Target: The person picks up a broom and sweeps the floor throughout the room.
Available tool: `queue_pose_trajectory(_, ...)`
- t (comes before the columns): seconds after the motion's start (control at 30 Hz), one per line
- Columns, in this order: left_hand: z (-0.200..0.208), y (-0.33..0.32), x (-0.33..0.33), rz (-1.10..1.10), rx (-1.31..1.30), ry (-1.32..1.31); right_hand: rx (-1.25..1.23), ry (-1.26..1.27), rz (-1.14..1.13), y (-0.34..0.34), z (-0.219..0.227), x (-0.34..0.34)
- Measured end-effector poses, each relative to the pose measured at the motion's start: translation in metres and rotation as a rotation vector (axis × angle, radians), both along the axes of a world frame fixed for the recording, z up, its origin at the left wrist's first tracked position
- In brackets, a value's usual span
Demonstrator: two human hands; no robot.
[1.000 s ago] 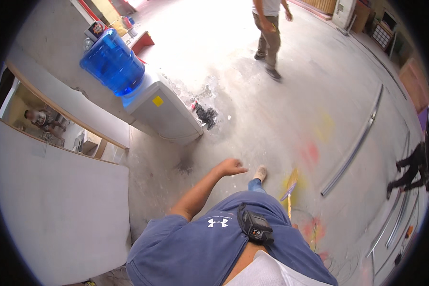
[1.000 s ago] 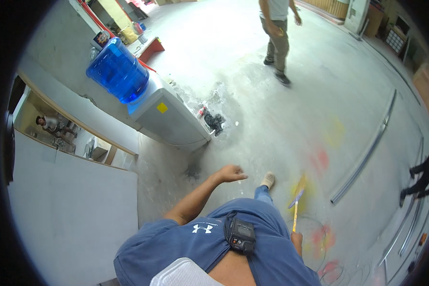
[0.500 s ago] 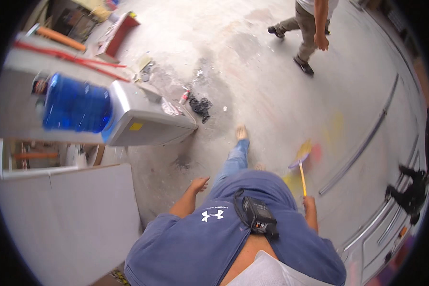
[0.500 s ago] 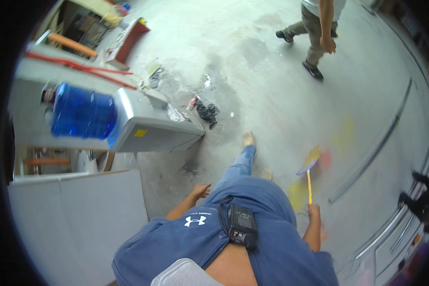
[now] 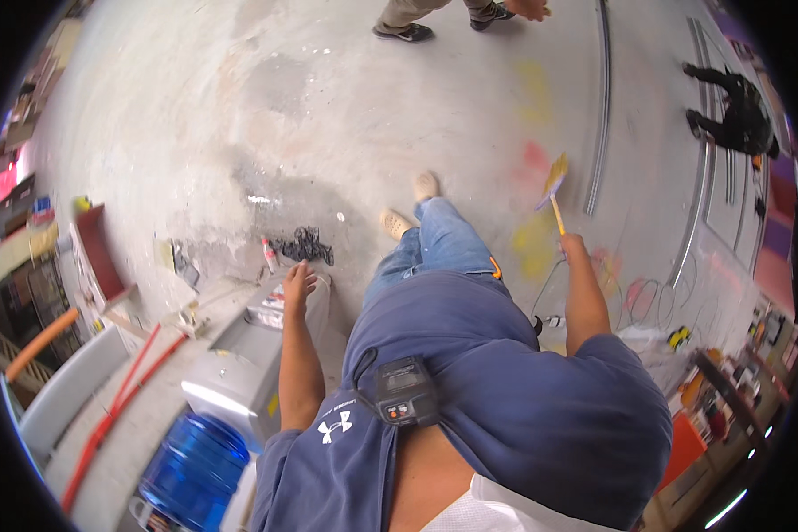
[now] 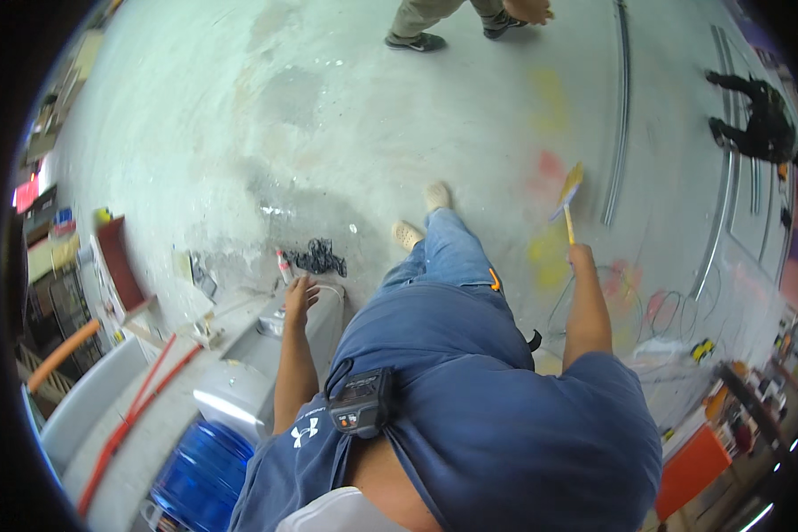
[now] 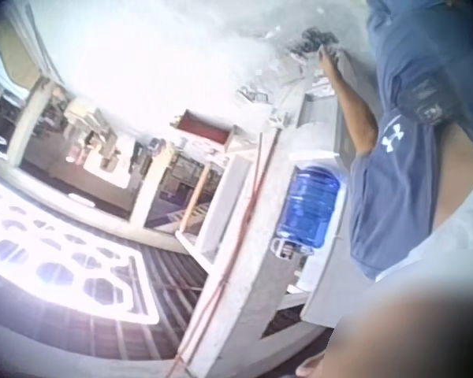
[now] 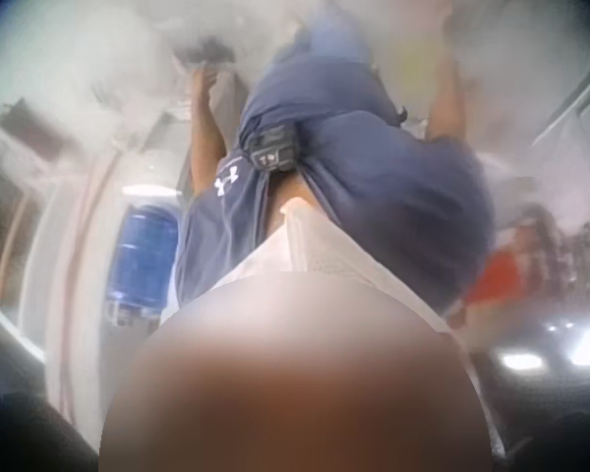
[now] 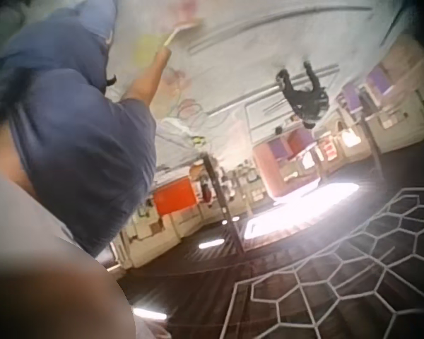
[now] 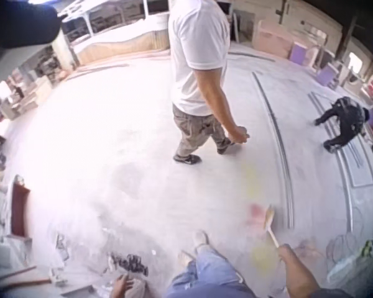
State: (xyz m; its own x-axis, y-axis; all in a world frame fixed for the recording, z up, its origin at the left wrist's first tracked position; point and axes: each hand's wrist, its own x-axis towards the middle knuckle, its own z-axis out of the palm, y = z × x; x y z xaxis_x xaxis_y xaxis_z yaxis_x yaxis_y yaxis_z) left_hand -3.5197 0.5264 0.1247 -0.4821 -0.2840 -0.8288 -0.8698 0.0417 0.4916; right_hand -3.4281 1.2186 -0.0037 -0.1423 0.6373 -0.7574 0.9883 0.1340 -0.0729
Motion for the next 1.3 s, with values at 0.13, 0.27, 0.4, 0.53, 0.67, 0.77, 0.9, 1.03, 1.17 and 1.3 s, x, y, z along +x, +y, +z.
queue_pose_trajectory(0.13,0.01,-0.02,-0.05,-0.012,-0.03,0.004,-0.041,0.107,-0.041,-0.048,-0.033,-0.085)
queue_pose_trajectory(0.27,0.013,0.0,-0.069,0.107,0.02,-0.023,-0.177,0.094,0.004,-0.157,-0.046,-0.215)
queue_pose_trajectory(0.4,0.011,0.019,-0.085,-0.076,0.023,-0.133,-0.233,0.066,0.222,-0.286,-0.014,-0.335)
queue_pose_trajectory(0.53,0.014,0.022,-0.101,0.062,0.029,-0.102,-0.382,0.04,0.493,-0.374,0.029,-0.437)
queue_pose_trajectory(0.67,0.013,0.004,-0.116,0.119,0.048,-0.06,-0.485,0.176,0.468,-0.406,0.011,-0.493)
queue_pose_trajectory(0.77,-0.003,-0.024,-0.108,0.19,0.028,-0.109,-0.541,0.25,0.588,-0.408,0.037,-0.499)
queue_pose_trajectory(0.9,-0.037,-0.059,-0.112,0.265,0.081,-0.113,-0.529,0.377,0.405,-0.361,0.055,-0.465)
queue_pose_trajectory(1.03,-0.056,-0.099,-0.122,0.377,0.106,-0.228,-0.336,0.059,0.451,-0.333,0.071,-0.434)
queue_pose_trajectory(1.17,-0.05,-0.146,-0.154,0.432,0.123,-0.15,-0.206,0.002,0.246,-0.359,0.024,-0.446)
queue_pose_trajectory(1.3,-0.042,-0.184,-0.168,0.569,0.168,-0.056,-0.278,0.06,0.265,-0.456,-0.065,-0.507)
